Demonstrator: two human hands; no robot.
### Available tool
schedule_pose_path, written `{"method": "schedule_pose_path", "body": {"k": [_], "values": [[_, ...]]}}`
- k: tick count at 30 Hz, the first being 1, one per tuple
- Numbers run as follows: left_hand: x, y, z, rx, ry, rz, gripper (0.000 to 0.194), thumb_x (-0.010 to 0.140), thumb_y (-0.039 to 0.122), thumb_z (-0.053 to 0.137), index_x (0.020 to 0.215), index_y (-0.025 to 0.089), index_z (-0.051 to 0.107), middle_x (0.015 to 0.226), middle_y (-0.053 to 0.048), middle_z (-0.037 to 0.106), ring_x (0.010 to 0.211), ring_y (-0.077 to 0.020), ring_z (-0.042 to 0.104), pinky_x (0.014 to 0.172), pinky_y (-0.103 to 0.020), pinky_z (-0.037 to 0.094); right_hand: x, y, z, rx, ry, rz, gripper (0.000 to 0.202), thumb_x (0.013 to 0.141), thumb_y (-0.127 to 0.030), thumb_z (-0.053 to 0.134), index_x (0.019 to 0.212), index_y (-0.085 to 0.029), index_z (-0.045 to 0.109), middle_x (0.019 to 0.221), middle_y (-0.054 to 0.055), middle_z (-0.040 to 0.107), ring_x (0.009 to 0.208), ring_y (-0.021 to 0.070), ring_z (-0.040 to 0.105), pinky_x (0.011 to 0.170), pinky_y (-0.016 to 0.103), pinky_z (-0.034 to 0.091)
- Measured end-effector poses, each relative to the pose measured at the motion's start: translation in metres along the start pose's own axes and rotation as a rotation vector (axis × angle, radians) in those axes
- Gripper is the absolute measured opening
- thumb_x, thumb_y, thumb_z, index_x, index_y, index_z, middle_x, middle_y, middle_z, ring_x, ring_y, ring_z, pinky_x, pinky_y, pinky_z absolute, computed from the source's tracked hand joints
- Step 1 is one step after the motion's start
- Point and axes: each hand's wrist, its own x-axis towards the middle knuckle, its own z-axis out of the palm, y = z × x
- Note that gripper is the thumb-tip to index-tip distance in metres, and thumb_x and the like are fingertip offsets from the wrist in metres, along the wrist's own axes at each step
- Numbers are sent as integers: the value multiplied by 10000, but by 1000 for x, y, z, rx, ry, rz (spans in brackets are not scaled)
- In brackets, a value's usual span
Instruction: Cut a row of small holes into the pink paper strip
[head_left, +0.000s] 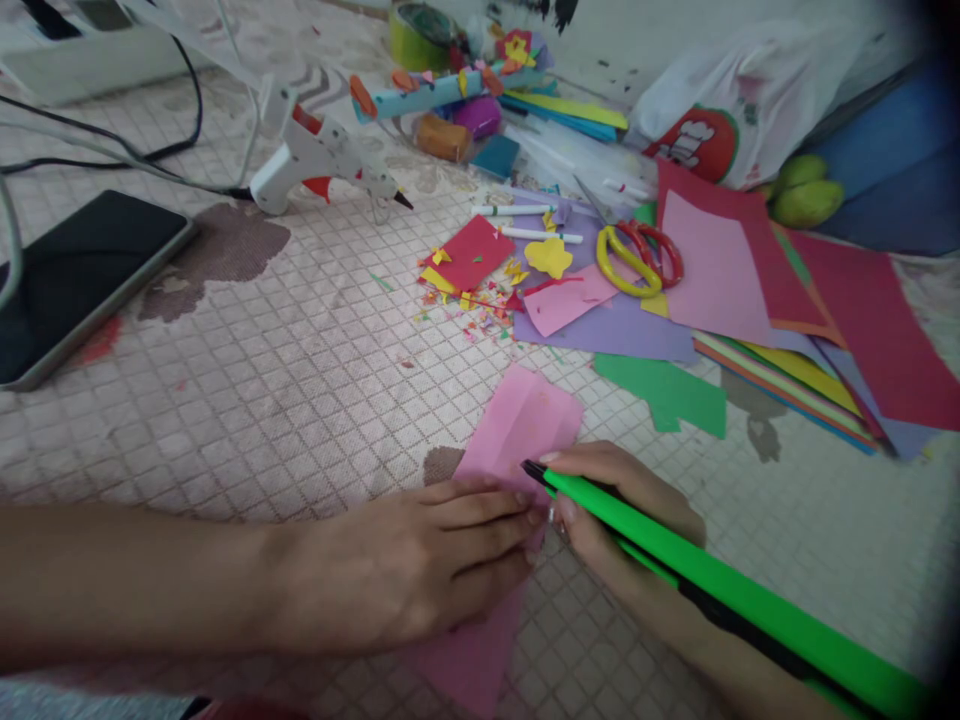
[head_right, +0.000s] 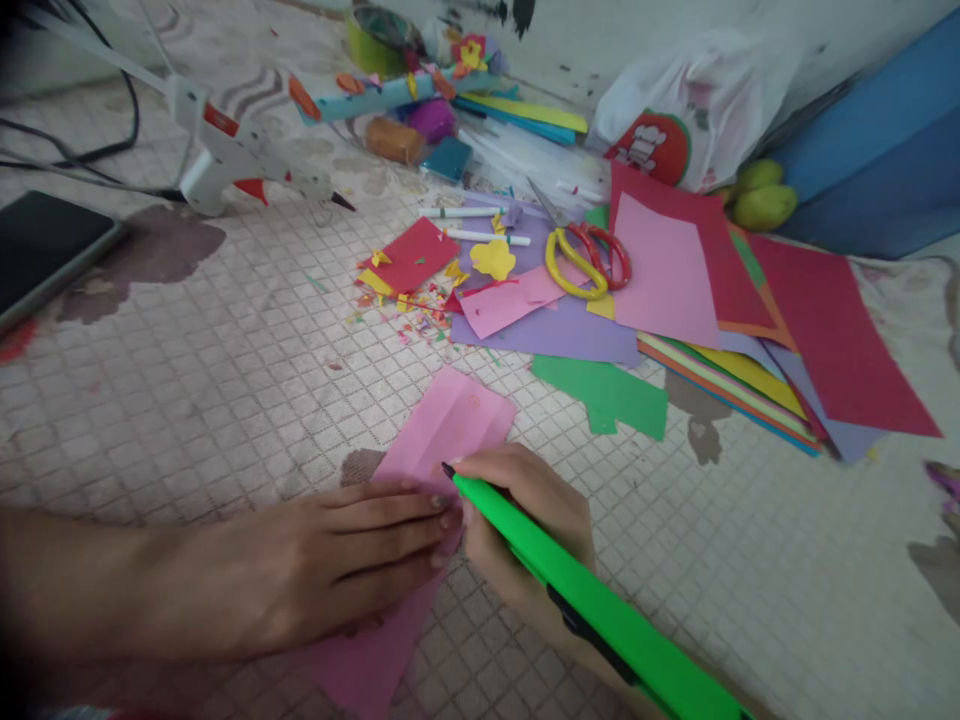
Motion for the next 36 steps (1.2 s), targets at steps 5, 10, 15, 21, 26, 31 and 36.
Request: {"method": "schedule_pose_path", "body": {"k": [5,10,15,21,26,31,36], "values": [[0,-1,-1,-15,8,-2,378,1031,181,320,1321,92,546,1427,-114,505,1372,-219,425,1171,-344,345,1,0,0,-17,19,-15,262,811,-55,552,993,-222,639,895,9,694,809,118,667,714,232,565],[0,-1,0,-26,16,9,364,1024,169,349,1314,76,549,1426,-128,503,1367,-226,431,1176,-350,342,1,-1,0,-16,-2,-4,257,810,-51,548,985,-217,638,892,12,696,808,117,668,710,225,562],[0,1,2,-49,37,-14,357,1025,176,356,1300,81,563,1406,-125,526,1361,-225,440,1161,-355,370,0,-1,1,-2,-25,34,263,812,-51,544,984,-231,627,877,8,688,789,130,652,685,256,558],[-4,-6,-9,-87,41,-5,378,1030,147,297,1267,94,586,1438,-95,495,1376,-193,417,1173,-344,353,1,-6,-7,61,2,68,249,834,-80,551,1003,-234,648,883,19,680,685,124,649,596,266,553],[-8,-18,-17,-85,-65,83,384,1029,156,291,1263,97,590,1445,-72,492,1370,-198,416,1201,-374,303,-1,-9,-11,94,37,114,235,834,-94,561,998,-234,655,826,5,664,587,102,629,513,241,523],[-6,-12,-8,-38,-55,80,383,1027,161,298,1294,93,564,1457,-91,474,1368,-227,417,1172,-390,341,-1,-10,-10,72,86,104,216,831,-94,553,969,-226,655,814,6,662,570,98,612,488,229,505],[-5,-3,-1,-17,74,21,321,1022,183,368,1203,104,622,1402,-98,535,1325,-228,473,1153,-395,368,0,-11,-13,60,29,126,219,837,-103,568,995,-229,652,845,8,672,631,112,634,541,241,528]]}}
